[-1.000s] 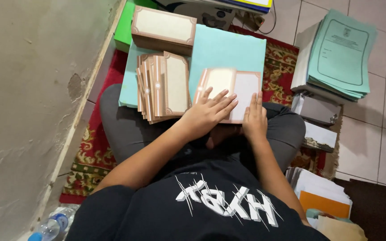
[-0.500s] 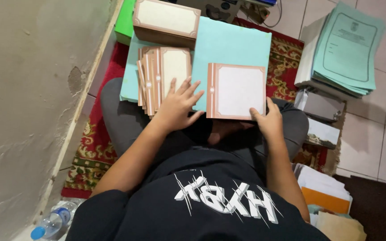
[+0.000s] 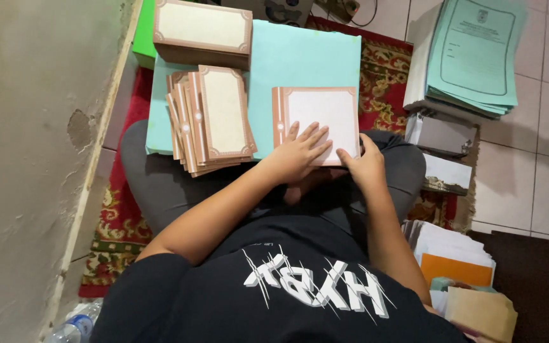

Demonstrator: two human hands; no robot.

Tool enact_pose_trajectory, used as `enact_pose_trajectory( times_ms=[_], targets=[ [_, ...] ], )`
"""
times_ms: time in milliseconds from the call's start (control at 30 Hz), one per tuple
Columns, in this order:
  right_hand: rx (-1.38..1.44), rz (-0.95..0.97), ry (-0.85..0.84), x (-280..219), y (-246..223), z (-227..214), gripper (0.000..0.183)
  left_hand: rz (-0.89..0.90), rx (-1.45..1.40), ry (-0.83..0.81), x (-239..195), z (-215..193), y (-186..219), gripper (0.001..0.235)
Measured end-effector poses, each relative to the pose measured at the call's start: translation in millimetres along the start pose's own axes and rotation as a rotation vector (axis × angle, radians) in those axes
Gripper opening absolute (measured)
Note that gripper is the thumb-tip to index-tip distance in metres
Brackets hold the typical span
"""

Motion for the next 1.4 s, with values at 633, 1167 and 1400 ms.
enact_pose_trajectory(
  times_ms=[633,1167,1400],
  targets=[
    [-0.454,-0.329,0.317,-52.7,-76.4,-14.0,0.061,-0.091,-0.03,0.326,-8.3,-29.3,-8.4,0.077],
    [-0.058,-0.863,0.128,-77.9,-124.2,0.0,0.061,-0.053,-0.552,0.382,-19.1,-39.5,-28.7,0.069],
    [-0.352,-0.799,0.207,-71.7,-113.6,28.8,0.029,-0.245,-0.636,0.714,-26.1,-35.1,-44.5,0.085]
  ],
)
Point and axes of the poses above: each hand's wrist, its own x-axis towards the middle knuckle, its own z-axis out of the palm, y = z × x, the point moved 8 cm from there along x, towards the middle knuckle, and after that the axes turned 14 degrees about -y, right-handed, at the moved point
